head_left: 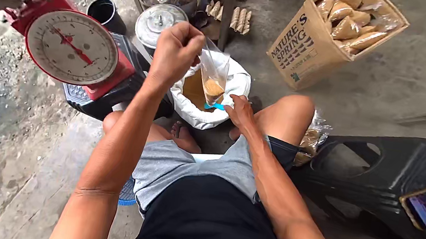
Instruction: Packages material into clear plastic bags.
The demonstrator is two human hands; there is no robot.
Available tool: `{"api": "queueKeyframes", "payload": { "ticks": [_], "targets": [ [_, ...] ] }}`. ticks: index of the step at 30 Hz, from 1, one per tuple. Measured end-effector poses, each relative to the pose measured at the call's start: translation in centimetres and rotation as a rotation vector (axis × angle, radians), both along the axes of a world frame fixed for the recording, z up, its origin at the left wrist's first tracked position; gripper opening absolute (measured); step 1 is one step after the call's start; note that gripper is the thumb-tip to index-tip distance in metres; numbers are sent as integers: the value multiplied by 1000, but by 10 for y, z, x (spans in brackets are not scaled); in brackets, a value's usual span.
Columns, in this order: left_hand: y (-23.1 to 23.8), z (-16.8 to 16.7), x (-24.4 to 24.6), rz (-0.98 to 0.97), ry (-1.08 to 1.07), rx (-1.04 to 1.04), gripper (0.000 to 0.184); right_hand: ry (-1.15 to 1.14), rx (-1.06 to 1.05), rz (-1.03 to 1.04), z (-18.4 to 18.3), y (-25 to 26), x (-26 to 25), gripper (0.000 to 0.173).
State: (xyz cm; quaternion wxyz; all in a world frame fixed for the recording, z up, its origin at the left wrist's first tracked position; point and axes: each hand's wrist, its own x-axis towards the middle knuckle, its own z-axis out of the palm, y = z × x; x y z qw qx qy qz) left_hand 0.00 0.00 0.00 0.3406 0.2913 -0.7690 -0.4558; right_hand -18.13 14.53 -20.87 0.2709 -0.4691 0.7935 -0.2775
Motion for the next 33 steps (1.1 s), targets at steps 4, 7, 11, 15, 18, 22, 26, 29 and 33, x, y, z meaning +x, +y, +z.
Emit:
{"api": "queueKeyframes", "payload": {
  "ticks": [4,7,11,15,18,22,26,29,33],
  "targets": [
    [7,-31,-22,-39,-57,64,15,-94,-292,36,55,5,0,76],
    [7,-30,-29,-63,-60,57,15,-104,-374,129,85,-16,-1,88],
    [2,-13,-23,-67,-32,48,15,-153,-438,296,108,-52,-3,50],
    [-10,-9,-2,-60,98,88,22,-108,-405,363,134,-77,-4,26],
    [-17,-26,15,-15,169,174,35,-77,-370,362,151,-81,3,27],
    [-9,-76,29,-233,3,134,61,-129,-392,400,173,-79,16,23],
    [5,-99,15,-288,23,88,57,-183,-424,477,192,-80,30,20],
    [9,-97,4,-291,134,113,30,-260,-452,488,203,-87,34,19],
    [11,-97,2,-342,187,75,23,-410,-434,446,214,-95,28,15]
  ]
}}
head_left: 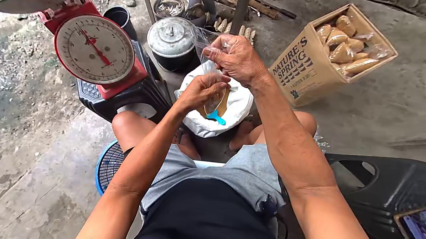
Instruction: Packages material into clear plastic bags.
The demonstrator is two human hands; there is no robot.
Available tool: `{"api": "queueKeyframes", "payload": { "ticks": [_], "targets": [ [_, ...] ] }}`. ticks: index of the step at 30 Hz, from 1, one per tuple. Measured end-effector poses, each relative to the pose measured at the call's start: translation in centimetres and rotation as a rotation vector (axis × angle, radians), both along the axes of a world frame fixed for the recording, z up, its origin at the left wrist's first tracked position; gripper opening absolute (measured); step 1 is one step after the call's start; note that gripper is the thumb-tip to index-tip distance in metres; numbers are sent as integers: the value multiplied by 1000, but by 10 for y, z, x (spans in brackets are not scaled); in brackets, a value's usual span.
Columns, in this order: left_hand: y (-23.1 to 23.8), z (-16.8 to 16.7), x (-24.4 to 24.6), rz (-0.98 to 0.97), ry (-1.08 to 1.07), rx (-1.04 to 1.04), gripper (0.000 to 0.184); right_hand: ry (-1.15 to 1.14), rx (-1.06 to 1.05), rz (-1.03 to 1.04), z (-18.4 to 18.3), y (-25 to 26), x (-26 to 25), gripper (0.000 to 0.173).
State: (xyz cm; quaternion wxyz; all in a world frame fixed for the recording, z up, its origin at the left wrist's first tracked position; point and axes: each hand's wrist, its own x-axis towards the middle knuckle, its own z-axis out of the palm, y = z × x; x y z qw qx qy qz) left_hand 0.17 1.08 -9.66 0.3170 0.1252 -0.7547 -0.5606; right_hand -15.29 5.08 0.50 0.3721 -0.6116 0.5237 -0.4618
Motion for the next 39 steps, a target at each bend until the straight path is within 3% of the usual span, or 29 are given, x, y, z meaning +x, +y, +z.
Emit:
{"api": "queueKeyframes", "payload": {
  "ticks": [7,10,14,18,20,22,25,28,32,39],
  "targets": [
    [5,4,1,81,-33,26,23,-372,139,-145,-14,-11,-14,15],
    [0,-1,0,134,-60,-63,26,-381,98,-176,-35,-5,-19,26],
    [-10,-7,-2,221,-124,-246,32,-243,110,-122,-60,16,-14,48],
    [-11,-6,-3,297,-268,-393,21,138,87,-265,-71,15,-3,44],
    [-10,-3,-5,329,-385,-426,25,214,58,-292,-70,11,-1,51],
    [-7,4,-3,336,-443,-462,24,204,16,-239,-69,5,-3,44],
    [-4,12,1,319,-468,-479,24,29,-55,-116,-66,2,-4,24],
    [-4,13,6,248,-372,-330,27,-311,31,-68,-59,8,-3,11],
    [1,11,7,184,-165,-25,23,-624,271,-94,-60,6,-8,16],
    [6,3,-2,331,-48,-24,28,-959,332,-186,-64,4,-7,19]
  ]
}}
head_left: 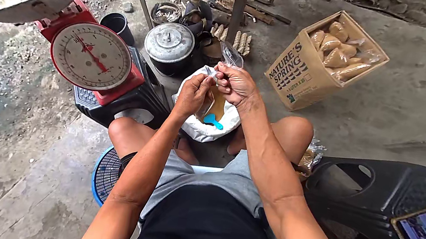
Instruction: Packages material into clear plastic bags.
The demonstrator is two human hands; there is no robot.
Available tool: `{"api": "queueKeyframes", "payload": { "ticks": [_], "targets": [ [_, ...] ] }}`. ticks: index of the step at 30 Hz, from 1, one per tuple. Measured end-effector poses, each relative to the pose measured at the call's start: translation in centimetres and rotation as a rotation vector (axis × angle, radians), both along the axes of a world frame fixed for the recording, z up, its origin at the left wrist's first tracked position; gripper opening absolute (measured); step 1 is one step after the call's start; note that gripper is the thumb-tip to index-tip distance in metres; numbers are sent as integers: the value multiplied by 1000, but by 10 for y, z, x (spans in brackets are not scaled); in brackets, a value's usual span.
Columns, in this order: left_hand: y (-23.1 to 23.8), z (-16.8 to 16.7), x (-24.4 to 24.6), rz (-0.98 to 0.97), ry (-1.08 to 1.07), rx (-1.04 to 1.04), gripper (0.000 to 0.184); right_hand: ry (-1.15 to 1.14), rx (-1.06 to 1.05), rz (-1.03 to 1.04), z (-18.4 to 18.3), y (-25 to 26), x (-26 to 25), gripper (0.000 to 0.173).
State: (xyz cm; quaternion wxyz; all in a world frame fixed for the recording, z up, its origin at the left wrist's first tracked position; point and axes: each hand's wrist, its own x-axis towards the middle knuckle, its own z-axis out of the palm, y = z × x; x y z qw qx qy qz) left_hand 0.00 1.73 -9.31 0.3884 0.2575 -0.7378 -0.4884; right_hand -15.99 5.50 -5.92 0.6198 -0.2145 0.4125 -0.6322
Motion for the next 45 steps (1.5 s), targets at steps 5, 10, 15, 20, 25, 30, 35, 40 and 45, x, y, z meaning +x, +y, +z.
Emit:
{"api": "queueKeyframes", "payload": {
  "ticks": [5,10,15,20,25,30,35,40,45],
  "targets": [
    [1,-6,-10,176,-36,-62,24,144,-88,119,-10,17,-6,13],
    [13,-14,-11,269,-180,-354,17,370,73,30,-3,14,11,12],
    [7,-22,-9,263,-228,-395,24,245,79,78,-13,-2,-1,22],
    [11,-34,-2,93,-79,76,25,7,45,19,-21,-4,-15,29],
    [15,-27,5,-61,27,381,38,334,32,122,-16,7,-8,22],
    [21,-11,5,-105,123,222,23,177,9,57,-17,6,-19,17],
    [19,8,15,-162,-257,-88,33,45,-20,1,-6,6,-25,14],
    [12,8,13,-96,-556,-548,39,285,30,21,5,13,-18,10],
    [3,17,22,-34,-591,-861,21,319,-9,86,-8,-1,-19,8]
  ]
}}
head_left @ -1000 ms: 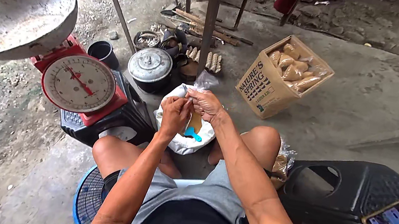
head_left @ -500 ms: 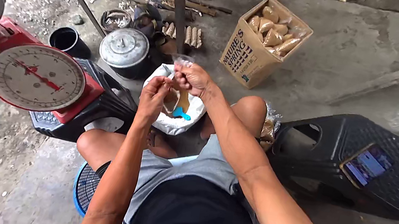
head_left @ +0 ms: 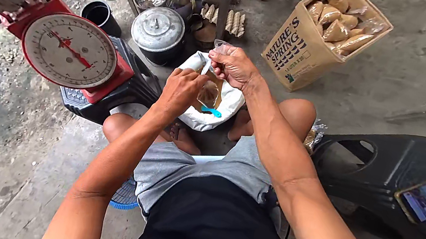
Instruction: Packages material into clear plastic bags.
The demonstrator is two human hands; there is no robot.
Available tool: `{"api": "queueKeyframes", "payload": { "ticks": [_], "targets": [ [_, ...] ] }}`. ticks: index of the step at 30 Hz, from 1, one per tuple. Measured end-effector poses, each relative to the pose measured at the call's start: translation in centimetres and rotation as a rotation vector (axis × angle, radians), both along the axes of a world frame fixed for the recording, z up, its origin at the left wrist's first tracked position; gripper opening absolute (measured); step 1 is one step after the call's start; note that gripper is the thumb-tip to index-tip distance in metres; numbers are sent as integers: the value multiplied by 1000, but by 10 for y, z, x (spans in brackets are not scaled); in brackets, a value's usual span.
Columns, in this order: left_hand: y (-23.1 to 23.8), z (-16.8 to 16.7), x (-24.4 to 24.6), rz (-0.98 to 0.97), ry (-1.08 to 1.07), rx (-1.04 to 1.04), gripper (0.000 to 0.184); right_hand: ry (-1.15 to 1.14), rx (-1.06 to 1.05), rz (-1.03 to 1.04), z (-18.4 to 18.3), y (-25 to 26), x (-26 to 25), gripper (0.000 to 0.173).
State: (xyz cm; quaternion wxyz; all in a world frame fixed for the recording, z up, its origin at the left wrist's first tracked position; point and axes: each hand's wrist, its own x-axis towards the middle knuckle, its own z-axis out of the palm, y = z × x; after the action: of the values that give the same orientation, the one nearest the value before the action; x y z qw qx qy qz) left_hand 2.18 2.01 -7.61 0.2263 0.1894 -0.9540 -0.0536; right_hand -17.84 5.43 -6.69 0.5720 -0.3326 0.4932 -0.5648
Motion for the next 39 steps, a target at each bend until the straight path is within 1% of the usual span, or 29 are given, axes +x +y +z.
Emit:
{"api": "queueKeyframes", "payload": {
  "ticks": [2,5,8,11,12,15,18,20,22,26,28,30,31,33,35,36,37,39],
  "targets": [
    [-3,6,1,-95,-9,-34,20,37,26,43,-10,-11,-1,9],
    [-10,7,-2,-312,-49,-48,21,141,52,90,-17,-22,1,11],
    [-15,8,-4,-377,-123,6,23,250,99,127,-17,-21,0,14],
    [-14,14,-5,-307,-154,145,40,348,130,156,-19,-8,-2,10],
    [-11,16,-5,-261,-161,207,42,368,133,169,-19,-3,-2,10],
    [-6,21,-6,-117,-145,427,38,378,119,172,-17,9,1,11],
    [-12,24,-2,-76,-63,710,36,408,93,112,-5,21,9,10],
    [-19,25,1,-75,48,894,33,455,42,46,2,28,15,11],
    [-22,26,0,-17,157,1066,30,536,-48,-17,4,32,19,12],
    [-21,27,-6,80,406,1392,19,786,-373,-192,-4,38,26,12],
    [-21,25,-7,92,515,1488,16,865,-556,-237,-5,40,29,10],
    [-18,24,-10,100,586,1495,16,924,-688,-253,-2,41,32,13],
    [-15,24,-12,91,613,1475,17,932,-717,-245,0,41,33,14],
    [-10,26,-14,51,647,1414,22,870,-681,-181,10,45,35,17],
    [-9,29,-12,-5,669,1385,23,715,-576,-59,23,53,30,34],
    [-9,32,-11,-27,676,1383,23,650,-552,-14,28,55,26,36],
    [-8,36,-10,-46,680,1384,24,620,-565,-1,30,57,22,31],
    [-6,43,-8,-92,683,1371,25,654,-648,-27,31,56,15,19]
  ]
}}
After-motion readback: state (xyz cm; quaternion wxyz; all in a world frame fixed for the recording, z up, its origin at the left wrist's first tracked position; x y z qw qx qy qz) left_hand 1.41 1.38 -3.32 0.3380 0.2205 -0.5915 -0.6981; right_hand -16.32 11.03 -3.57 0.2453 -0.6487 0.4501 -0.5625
